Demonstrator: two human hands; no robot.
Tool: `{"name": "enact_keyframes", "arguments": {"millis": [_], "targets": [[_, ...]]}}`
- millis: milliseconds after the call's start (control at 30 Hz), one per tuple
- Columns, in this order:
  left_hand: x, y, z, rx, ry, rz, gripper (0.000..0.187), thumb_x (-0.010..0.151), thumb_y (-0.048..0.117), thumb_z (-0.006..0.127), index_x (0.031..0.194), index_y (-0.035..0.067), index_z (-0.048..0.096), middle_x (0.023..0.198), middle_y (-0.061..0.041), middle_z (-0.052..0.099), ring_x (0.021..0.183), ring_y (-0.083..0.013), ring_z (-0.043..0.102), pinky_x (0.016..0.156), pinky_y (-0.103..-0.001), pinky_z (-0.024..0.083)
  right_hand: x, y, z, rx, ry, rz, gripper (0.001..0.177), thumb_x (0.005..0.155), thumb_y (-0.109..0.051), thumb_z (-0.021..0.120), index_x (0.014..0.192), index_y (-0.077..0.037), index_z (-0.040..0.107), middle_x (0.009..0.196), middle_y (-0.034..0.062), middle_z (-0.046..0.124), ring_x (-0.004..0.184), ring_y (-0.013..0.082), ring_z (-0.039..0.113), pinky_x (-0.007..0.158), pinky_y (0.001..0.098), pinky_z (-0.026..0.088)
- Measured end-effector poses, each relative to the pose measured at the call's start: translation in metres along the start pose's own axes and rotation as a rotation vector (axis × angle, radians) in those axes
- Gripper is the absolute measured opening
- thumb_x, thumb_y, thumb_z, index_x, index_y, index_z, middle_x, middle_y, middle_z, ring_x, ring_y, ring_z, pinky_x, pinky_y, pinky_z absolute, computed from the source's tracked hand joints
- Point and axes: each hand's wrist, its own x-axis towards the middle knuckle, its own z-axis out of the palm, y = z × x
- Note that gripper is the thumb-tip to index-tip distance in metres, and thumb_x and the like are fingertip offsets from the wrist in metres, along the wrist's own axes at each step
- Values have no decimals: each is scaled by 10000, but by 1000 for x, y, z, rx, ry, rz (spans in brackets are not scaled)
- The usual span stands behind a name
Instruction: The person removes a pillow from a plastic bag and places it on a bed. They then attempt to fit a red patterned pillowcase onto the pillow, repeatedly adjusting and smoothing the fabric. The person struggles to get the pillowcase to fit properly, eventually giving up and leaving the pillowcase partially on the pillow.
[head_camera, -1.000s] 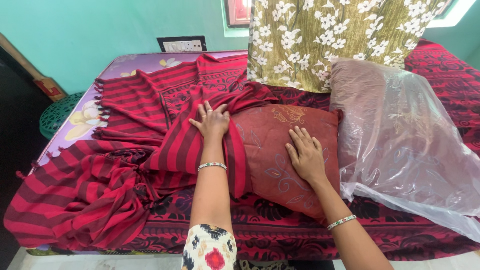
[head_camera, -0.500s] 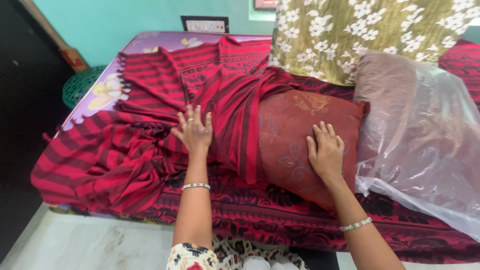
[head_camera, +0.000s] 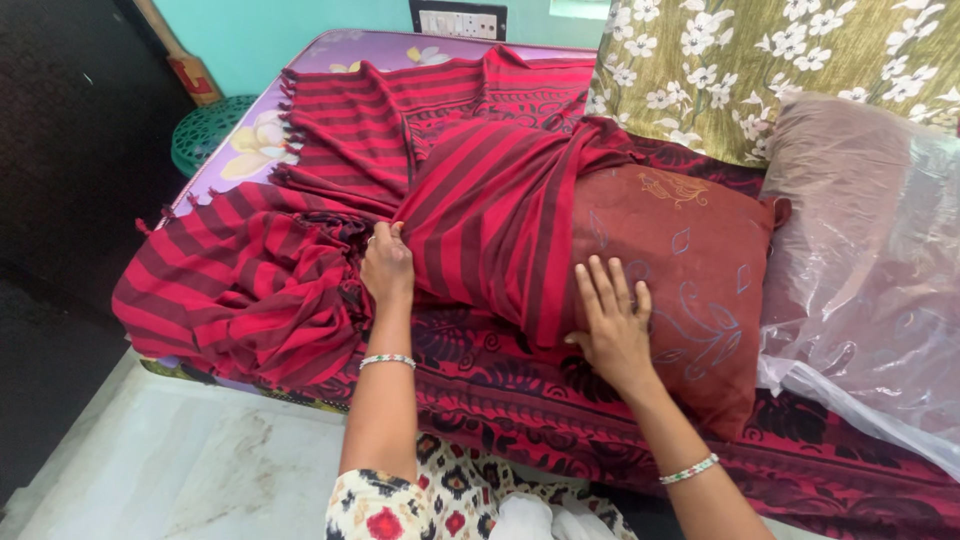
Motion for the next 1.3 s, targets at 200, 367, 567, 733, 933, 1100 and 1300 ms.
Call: {"name": "enact_keyframes", "arguments": {"millis": [200,367,567,733,933,1100,1300], "targets": [[12,-27,-20,66,95,122,356,1119,430,461,994,113,566,779,-166,695,671,-428,675,554,-549,511,7,38,-13,11,39,-25,1034,651,-289,846,1564,-133,386,1633,64,389,1529,260,314,1194,520,251],[14,-62,-21,160,142,32,398,1117,485,474,988,131,601,795,-139,718,668,-411,688,538,-535,520,14,59,-21,76,50,-27,1043,625,-247,846,1554,-126,389,1617,70,400,1508,265,350,1183,497,294],[1,-63,-16,183,-44,-92,439,1074,536,572,976,116,650,870,-153,725,822,-407,692,674,-543,533,14,58,-21,126,63,-13,1067,579,-212,875,1537,-130,413,1604,59,425,1505,253,361,1177,498,304],[-46,-44,-46,-52,268,162,324,1110,281,550,1267,26,672,1242,-187,688,1194,-406,571,1013,-544,416,11,52,-19,177,81,22,1037,569,-178,873,1506,-96,437,1581,79,431,1485,270,362,1169,517,286],[-94,5,-44,-242,58,293,821,717,155,699,1457,-67,420,1506,-217,482,1421,-391,410,1170,-578,259,-25,22,18,79,278,53,760,839,-33,709,1545,-57,429,1657,159,388,1582,308,326,1271,500,262],[-96,14,-32,-220,-16,218,1071,612,252,810,1498,-76,304,1532,-286,413,1423,-419,361,1092,-632,247,-53,29,48,2,230,-10,810,827,-176,737,1543,-62,377,1641,183,332,1531,325,304,1206,553,211],[-78,-16,-18,-56,97,289,561,841,150,731,1363,45,551,1183,-123,656,1354,-319,550,1142,-599,314,-40,55,58,-226,163,45,879,812,-283,757,1573,-76,370,1659,152,340,1532,278,325,1189,598,200]]}}
